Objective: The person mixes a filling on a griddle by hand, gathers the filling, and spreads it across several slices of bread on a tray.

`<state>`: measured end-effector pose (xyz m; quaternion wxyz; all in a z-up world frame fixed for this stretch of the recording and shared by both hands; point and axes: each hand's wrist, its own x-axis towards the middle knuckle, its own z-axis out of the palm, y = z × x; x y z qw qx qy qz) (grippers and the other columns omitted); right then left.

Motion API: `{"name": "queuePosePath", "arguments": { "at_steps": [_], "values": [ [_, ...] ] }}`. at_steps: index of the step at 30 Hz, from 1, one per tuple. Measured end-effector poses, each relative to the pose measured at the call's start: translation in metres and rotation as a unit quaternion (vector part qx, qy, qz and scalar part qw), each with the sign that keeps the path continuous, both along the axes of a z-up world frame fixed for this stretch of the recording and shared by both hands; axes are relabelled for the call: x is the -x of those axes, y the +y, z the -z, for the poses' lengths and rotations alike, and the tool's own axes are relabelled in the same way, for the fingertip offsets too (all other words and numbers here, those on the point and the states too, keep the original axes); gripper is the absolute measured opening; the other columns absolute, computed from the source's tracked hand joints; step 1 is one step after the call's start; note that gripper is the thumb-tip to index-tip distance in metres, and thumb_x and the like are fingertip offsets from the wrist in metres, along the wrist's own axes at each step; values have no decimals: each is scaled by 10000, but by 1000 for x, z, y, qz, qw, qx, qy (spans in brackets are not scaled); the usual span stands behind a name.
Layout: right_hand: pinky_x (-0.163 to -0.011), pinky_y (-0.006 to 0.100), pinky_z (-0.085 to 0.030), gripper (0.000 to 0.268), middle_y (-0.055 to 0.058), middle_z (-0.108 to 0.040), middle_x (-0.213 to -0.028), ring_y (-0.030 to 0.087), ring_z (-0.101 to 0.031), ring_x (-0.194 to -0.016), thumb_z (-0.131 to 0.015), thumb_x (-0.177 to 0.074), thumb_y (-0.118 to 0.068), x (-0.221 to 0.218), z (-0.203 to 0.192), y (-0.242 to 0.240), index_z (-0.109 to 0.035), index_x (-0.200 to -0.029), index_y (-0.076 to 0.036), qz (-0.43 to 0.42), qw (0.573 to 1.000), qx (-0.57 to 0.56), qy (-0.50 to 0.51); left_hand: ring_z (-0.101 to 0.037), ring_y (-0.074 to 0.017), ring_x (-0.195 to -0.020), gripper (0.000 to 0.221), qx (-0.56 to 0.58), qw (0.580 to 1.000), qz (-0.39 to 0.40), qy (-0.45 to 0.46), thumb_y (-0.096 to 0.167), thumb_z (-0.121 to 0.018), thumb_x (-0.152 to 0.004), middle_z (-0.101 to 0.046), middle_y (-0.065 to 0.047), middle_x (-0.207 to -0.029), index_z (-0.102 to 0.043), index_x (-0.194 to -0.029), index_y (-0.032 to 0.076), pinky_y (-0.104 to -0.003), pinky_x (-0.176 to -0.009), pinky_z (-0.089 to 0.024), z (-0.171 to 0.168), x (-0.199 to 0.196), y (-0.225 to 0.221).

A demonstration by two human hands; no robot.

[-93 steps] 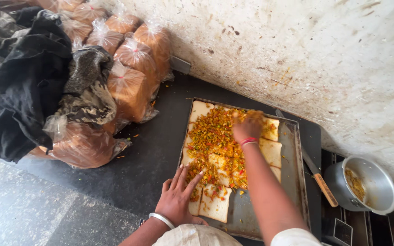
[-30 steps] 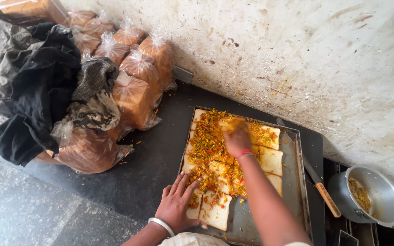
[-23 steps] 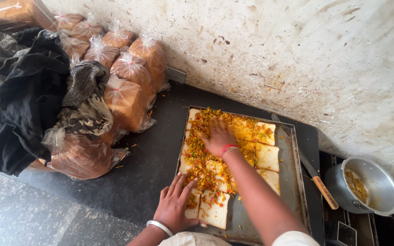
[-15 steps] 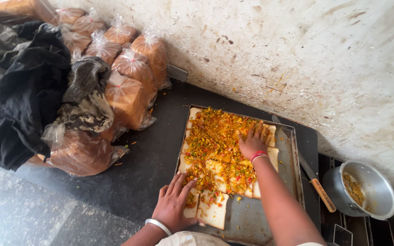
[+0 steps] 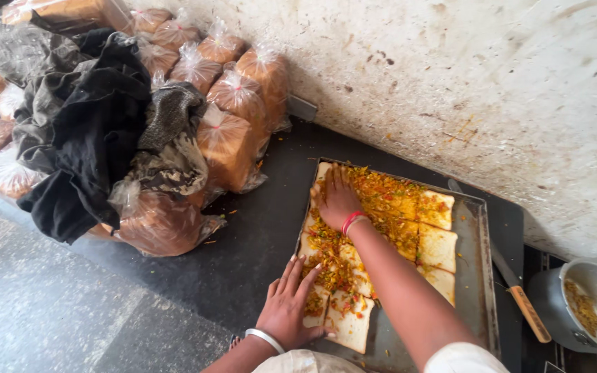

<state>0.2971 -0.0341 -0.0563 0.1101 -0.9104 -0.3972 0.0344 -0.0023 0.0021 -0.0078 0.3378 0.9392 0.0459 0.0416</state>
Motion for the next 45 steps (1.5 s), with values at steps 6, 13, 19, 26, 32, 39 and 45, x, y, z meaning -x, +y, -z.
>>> {"name": "queuePosePath", "arguments": {
  "at_steps": [6,13,19,26,32,39,45],
  "values": [
    [-1235,467,-80,797,203,-113,-1676,342,-91,-1548,-238,-1025,-528,85,-27,-31,-132,-1608,5,-53,994,94,-25,-107,-417,-1540,1196,8,1000,-19,9,603,-895,-665,-180,-257,-1637,-271,-1566,125,-534,-1157,-223,-3,-2,-1],
    [-1242,495,-81,790,198,-80,-1691,343,-48,-1560,-249,-1042,-527,2,-26,9,-133,-1615,4,6,998,53,-45,-110,-411,-1549,1164,-7,1000,-12,13,597,-879,-694,-192,-251,-1636,-270,-1568,126,-528,-1162,-233,-9,0,-1],
    [-1250,487,-81,756,163,-60,-1706,300,-46,-1583,-213,-1053,-539,59,-30,-6,-128,-1611,-35,37,996,74,33,-121,-404,-1549,1190,2,1000,-20,4,539,-898,-668,-188,-232,-1649,-247,-1576,128,-522,-1161,-244,-10,1,-1],
    [-1234,522,-52,740,159,12,-1699,335,-17,-1567,-249,-1051,-500,33,-33,-8,-36,-1626,-86,51,991,123,-11,-121,-407,-1542,1155,6,1000,-21,8,550,-890,-707,-191,-233,-1637,-243,-1570,137,-521,-1167,-233,-10,1,-1],
    [-1253,496,-95,728,115,-74,-1712,293,-93,-1576,-276,-1047,-487,3,-9,15,-113,-1632,-85,80,993,83,-21,-135,-417,-1537,1123,5,1000,-24,-14,521,-887,-716,-224,-242,-1620,-264,-1563,126,-520,-1166,-238,-7,1,-1],
    [-1269,510,-97,685,111,-163,-1721,280,-164,-1588,-262,-1052,-534,0,4,-25,-275,-1594,-115,10,991,115,66,-137,-418,-1536,1098,6,1000,-22,-9,511,-878,-722,-220,-239,-1625,-273,-1553,125,-525,-1161,-233,-4,3,-2],
    [-1282,469,-78,877,220,-229,-1647,338,-185,-1553,-167,-1060,-643,-9,10,22,-159,-1626,27,55,992,68,89,-126,-422,-1542,1068,11,1000,-16,-8,466,-867,-743,-213,-244,-1630,-277,-1561,115,-520,-1169,-227,-4,4,0]
  ]
}}
